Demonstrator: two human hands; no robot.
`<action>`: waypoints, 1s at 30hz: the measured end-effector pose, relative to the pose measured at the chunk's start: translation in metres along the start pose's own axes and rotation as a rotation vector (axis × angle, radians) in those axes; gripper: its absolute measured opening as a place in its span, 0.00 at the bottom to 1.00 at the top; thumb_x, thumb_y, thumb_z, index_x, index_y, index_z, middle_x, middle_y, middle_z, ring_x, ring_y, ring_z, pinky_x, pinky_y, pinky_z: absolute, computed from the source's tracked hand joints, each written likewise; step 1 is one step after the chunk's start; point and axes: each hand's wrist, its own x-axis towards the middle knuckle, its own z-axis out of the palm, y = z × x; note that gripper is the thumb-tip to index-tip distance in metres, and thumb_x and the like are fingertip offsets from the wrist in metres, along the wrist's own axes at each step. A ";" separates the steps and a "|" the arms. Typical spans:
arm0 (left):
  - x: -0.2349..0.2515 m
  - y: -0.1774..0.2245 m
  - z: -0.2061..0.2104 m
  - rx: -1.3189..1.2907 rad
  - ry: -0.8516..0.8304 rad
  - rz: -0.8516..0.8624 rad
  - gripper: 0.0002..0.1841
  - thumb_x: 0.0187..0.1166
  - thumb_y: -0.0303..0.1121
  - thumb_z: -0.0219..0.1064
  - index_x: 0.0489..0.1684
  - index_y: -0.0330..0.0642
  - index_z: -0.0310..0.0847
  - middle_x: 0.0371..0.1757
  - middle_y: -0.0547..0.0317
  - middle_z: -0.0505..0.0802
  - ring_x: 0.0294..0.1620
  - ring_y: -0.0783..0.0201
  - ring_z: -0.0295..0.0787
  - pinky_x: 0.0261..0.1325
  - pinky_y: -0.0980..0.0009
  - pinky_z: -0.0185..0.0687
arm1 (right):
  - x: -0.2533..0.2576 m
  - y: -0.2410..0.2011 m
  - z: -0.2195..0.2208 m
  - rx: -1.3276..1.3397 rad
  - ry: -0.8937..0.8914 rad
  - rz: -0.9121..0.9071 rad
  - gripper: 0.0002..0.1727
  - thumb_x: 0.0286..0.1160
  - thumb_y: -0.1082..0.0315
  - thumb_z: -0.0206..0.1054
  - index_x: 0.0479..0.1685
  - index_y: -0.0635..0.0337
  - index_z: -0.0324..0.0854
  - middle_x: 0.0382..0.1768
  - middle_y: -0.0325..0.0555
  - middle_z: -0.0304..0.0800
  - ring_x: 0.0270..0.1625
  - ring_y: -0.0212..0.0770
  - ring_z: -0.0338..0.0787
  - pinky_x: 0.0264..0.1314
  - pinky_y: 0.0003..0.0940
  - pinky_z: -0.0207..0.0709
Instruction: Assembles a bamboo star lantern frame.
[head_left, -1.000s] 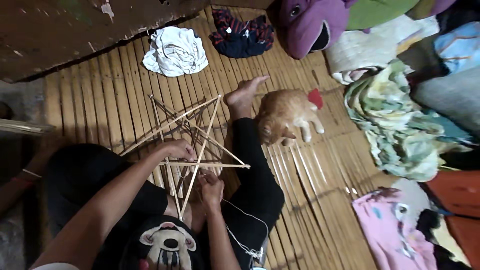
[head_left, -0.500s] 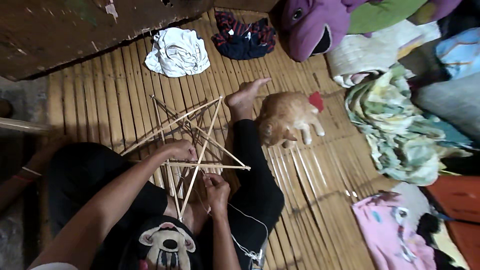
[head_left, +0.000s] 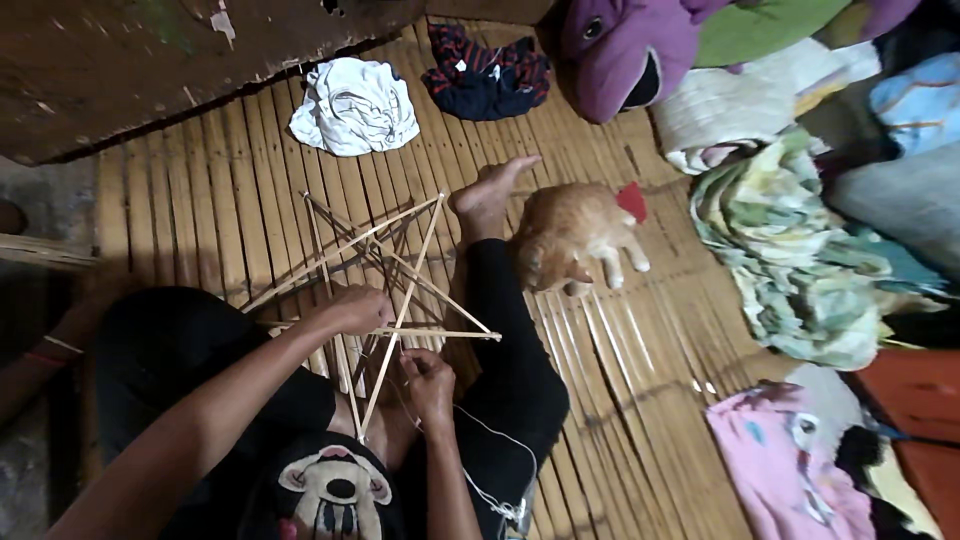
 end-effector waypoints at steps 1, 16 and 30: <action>-0.001 0.002 0.000 -0.010 -0.007 -0.015 0.10 0.88 0.33 0.62 0.48 0.39 0.90 0.43 0.49 0.93 0.50 0.50 0.88 0.58 0.46 0.78 | 0.000 0.000 0.000 -0.018 -0.004 0.001 0.06 0.74 0.72 0.72 0.44 0.62 0.93 0.40 0.49 0.96 0.45 0.45 0.92 0.67 0.58 0.72; 0.009 -0.010 0.015 -0.580 0.057 -0.055 0.07 0.84 0.30 0.68 0.44 0.34 0.86 0.38 0.57 0.87 0.36 0.70 0.79 0.47 0.71 0.76 | 0.003 -0.013 -0.001 -0.018 0.052 0.013 0.08 0.76 0.70 0.72 0.47 0.64 0.92 0.34 0.48 0.94 0.32 0.39 0.90 0.43 0.40 0.83; 0.003 -0.003 0.031 -0.720 0.172 0.061 0.05 0.84 0.27 0.67 0.41 0.33 0.83 0.36 0.59 0.88 0.34 0.75 0.78 0.42 0.76 0.74 | 0.007 0.004 0.006 0.545 0.055 -0.158 0.07 0.72 0.75 0.63 0.32 0.66 0.87 0.48 0.46 0.95 0.50 0.30 0.92 0.51 0.26 0.85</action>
